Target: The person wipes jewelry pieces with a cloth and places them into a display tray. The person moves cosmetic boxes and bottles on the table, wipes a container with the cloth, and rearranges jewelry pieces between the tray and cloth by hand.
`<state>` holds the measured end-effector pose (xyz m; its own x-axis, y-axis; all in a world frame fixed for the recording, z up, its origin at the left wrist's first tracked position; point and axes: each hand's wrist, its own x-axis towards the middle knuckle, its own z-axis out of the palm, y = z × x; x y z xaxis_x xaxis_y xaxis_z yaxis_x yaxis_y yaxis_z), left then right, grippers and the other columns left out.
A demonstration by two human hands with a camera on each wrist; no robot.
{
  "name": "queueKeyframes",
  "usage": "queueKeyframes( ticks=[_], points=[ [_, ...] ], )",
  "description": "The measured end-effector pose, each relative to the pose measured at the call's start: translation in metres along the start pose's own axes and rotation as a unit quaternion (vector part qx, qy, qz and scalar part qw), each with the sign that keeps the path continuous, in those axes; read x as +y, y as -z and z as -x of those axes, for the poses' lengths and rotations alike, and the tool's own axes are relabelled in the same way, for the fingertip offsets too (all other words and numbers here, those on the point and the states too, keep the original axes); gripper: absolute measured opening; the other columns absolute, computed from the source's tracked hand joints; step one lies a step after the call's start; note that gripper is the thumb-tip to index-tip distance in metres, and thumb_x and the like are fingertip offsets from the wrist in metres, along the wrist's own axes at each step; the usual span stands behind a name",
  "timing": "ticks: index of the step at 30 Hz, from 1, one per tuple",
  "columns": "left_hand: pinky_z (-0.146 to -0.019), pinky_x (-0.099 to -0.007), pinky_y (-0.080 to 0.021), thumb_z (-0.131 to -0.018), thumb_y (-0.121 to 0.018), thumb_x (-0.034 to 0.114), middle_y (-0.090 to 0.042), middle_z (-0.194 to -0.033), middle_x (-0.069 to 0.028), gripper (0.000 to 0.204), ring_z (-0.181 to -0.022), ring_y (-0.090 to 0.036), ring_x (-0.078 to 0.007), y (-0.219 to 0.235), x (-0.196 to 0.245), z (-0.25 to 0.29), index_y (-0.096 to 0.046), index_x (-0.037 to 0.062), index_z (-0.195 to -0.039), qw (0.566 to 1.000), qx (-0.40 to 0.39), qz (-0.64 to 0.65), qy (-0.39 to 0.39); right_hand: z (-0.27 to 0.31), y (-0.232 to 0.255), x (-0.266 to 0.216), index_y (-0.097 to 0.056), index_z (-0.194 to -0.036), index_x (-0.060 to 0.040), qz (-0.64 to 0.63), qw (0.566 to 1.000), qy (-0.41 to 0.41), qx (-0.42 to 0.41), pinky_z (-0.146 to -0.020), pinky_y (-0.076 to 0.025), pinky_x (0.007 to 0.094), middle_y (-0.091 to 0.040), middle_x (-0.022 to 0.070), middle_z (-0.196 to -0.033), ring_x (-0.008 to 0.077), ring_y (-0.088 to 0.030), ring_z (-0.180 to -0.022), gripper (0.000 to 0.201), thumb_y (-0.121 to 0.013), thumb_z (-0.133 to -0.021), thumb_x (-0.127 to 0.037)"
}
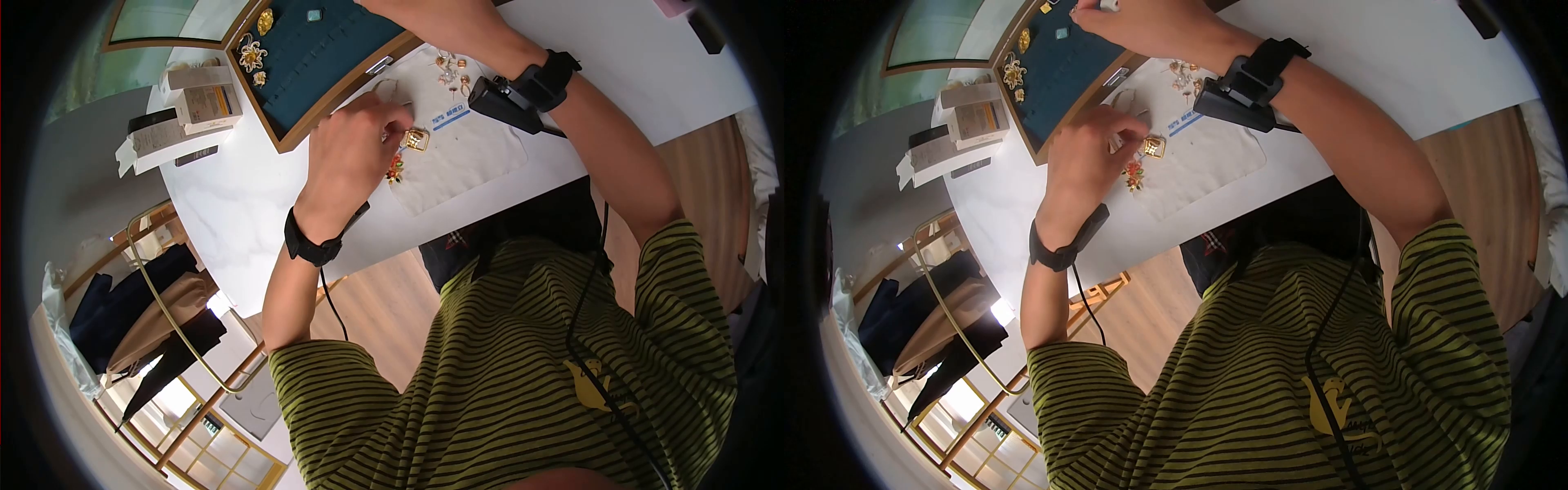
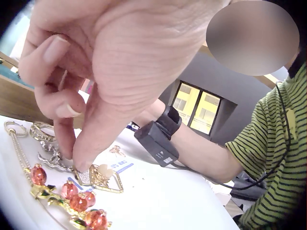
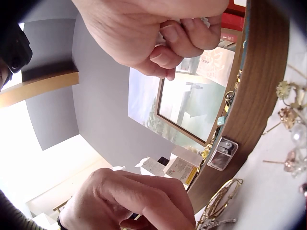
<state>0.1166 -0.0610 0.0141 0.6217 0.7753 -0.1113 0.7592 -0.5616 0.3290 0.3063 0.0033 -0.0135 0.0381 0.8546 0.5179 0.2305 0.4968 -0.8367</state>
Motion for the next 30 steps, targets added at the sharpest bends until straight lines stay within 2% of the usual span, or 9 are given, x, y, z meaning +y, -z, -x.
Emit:
queueKeyframes(
  ticks=[3, 5, 12, 14, 17, 23, 30],
  points=[
    [-0.065, -0.034, -0.049, -0.077, -0.07, 0.003, -0.065, -0.082, -0.0046, 0.012, -0.069, -0.062, -0.0235, 0.001, 0.005, 0.0, -0.072, 0.0109, -0.087, 1.0, 0.0, -0.001, -0.02, 0.0, -0.001, 0.001, -0.067, -0.086, 0.0065, -0.007, 1.0, 0.005, 0.007, -0.067, -0.051, 0.0327, -0.069, 0.019, -0.082, 0.026, -0.068, -0.075, 0.017, -0.066, -0.085, -0.01],
    [-0.065, -0.0349, -0.049, -0.078, -0.07, 0.004, -0.064, -0.085, -0.0032, 0.017, -0.068, -0.061, -0.0247, 0.002, 0.008, 0.0, -0.073, 0.0142, -0.091, 0.999, -0.048, -0.014, -0.02, 0.0, 0.0, 0.0, -0.067, -0.086, 0.0065, -0.02, 1.0, -0.001, 0.0, -0.067, -0.051, 0.0327, -0.069, 0.019, -0.082, 0.0261, -0.069, -0.075, 0.017, -0.066, -0.085, -0.01],
    [-0.067, -0.0365, -0.05, -0.077, -0.071, 0.005, -0.062, -0.09, -0.0035, 0.019, -0.074, -0.065, -0.0249, 0.005, 0.009, 0.004, -0.07, 0.0154, -0.094, 0.997, -0.069, -0.033, -0.026, 0.0, 0.0, 0.0, -0.067, -0.086, 0.0067, -0.015, 1.0, -0.003, -0.001, -0.066, -0.051, 0.0325, -0.069, 0.0186, -0.082, 0.0244, -0.069, -0.075, 0.017, -0.066, -0.086, -0.01],
    [-0.068, -0.0388, -0.054, -0.077, -0.071, 0.008, -0.062, -0.099, -0.0068, 0.018, -0.078, -0.067, -0.0289, 0.007, 0.011, 0.005, -0.069, 0.0139, -0.093, 0.996, -0.082, -0.037, -0.023, 0.0, 0.0, 0.0, -0.067, -0.086, 0.0068, -0.017, 1.0, -0.004, -0.004, -0.066, -0.051, 0.0325, -0.069, 0.0186, -0.081, 0.0241, -0.069, -0.075, 0.018, -0.066, -0.086, -0.011],
    [-0.067, -0.0365, -0.052, -0.075, -0.074, 0.011, -0.063, -0.094, -0.0033, 0.021, -0.076, -0.067, -0.0242, 0.007, 0.014, 0.007, -0.066, 0.0131, -0.094, 0.995, -0.087, -0.041, -0.015, 0.0, 0.001, -0.002, -0.067, -0.086, 0.0067, -0.012, 1.0, -0.014, -0.007, -0.066, -0.051, 0.0323, -0.069, 0.0187, -0.081, 0.0239, -0.069, -0.074, 0.018, -0.066, -0.086, -0.011],
    [-0.064, -0.0359, -0.051, -0.076, -0.075, 0.014, -0.062, -0.093, -0.0039, 0.017, -0.074, -0.066, -0.0243, 0.0, 0.012, 0.006, -0.063, 0.0092, -0.088, 0.996, -0.062, -0.06, 0.014, 0.0, 0.001, -0.002, -0.067, -0.086, 0.0066, -0.01, 1.0, -0.015, -0.01, -0.066, -0.051, 0.0322, -0.069, 0.0187, -0.08, 0.0235, -0.069, -0.074, 0.018, -0.066, -0.086, -0.011],
    [-0.064, -0.0362, -0.05, -0.077, -0.075, 0.015, -0.063, -0.086, -0.006, 0.017, -0.074, -0.066, -0.0249, 0.004, 0.012, 0.007, -0.064, 0.0085, -0.089, 0.995, -0.046, -0.08, 0.029, 0.0, 0.0, 0.0, -0.068, -0.087, 0.0063, -0.01, 1.0, -0.01, -0.012, -0.067, -0.051, 0.0323, -0.07, 0.0182, -0.081, 0.0235, -0.068, -0.074, 0.018, -0.066, -0.086, -0.011]
  ],
)
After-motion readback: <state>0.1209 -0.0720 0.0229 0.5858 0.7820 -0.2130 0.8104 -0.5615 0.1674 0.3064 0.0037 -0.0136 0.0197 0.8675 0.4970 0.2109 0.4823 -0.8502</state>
